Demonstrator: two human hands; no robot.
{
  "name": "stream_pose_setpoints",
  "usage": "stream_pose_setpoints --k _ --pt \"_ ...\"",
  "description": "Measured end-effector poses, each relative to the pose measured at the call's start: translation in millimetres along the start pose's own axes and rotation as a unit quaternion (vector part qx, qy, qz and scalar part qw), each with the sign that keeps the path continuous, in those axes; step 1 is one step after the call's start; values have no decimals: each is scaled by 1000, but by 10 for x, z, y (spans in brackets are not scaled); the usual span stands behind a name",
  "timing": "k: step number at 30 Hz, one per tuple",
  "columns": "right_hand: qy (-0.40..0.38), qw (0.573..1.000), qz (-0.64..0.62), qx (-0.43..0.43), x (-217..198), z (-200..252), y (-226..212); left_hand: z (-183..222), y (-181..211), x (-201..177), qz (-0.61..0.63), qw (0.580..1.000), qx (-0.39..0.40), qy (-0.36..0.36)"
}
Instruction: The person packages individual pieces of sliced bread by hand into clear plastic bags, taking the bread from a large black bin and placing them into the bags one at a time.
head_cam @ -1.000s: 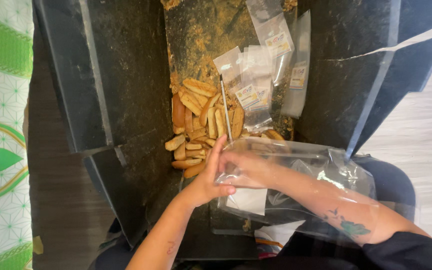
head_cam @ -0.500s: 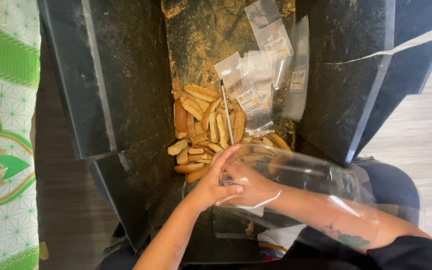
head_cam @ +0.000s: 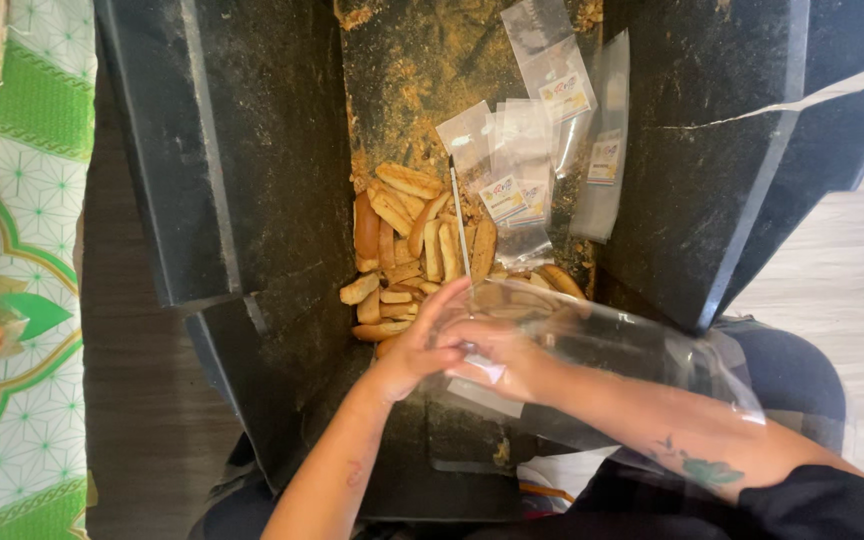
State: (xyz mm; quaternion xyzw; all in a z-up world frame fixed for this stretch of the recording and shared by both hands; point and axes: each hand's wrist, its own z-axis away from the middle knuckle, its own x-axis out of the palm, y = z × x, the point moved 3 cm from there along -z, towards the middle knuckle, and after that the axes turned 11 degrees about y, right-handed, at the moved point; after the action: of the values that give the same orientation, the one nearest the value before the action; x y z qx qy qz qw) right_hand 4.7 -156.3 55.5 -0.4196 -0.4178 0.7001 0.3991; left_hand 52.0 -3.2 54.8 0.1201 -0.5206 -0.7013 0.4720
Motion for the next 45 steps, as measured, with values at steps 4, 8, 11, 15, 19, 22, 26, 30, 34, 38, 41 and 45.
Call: stream_pose_setpoints --k 4,8,11,15,19,22,26,30,34,38,41,45 --pt "4 981 -190 29 24 -96 97 29 -27 73 33 997 50 -42" --pt "57 989 75 111 -47 -182 103 -12 -38 90 42 998 36 22" --pt "52 993 106 -22 -236 -144 -230 40 161 -108 9 995 89 49" --pt "91 991 99 -10 -736 -47 -542 194 386 -528 -4 979 40 198" --pt "255 929 254 -91 -1210 87 -691 332 538 -755 3 963 123 240" --pt "403 868 249 -153 -1504 97 -716 399 580 -864 54 957 160 236" --pt "300 931 70 -195 -1623 34 -587 369 537 -871 60 967 145 201" --pt "272 946 -120 -131 -1606 -16 -341 353 483 -826 77 975 118 171" --pt "429 889 5 -160 -1665 23 -279 373 526 -809 67 972 131 182" --pt "508 836 125 -167 -1687 156 -407 396 595 -917 104 956 152 227" --pt "313 873 179 -327 -1524 190 -586 382 578 -985 131 956 147 220" --pt "-75 960 51 -266 -1252 162 -550 347 565 -950 84 965 128 212"
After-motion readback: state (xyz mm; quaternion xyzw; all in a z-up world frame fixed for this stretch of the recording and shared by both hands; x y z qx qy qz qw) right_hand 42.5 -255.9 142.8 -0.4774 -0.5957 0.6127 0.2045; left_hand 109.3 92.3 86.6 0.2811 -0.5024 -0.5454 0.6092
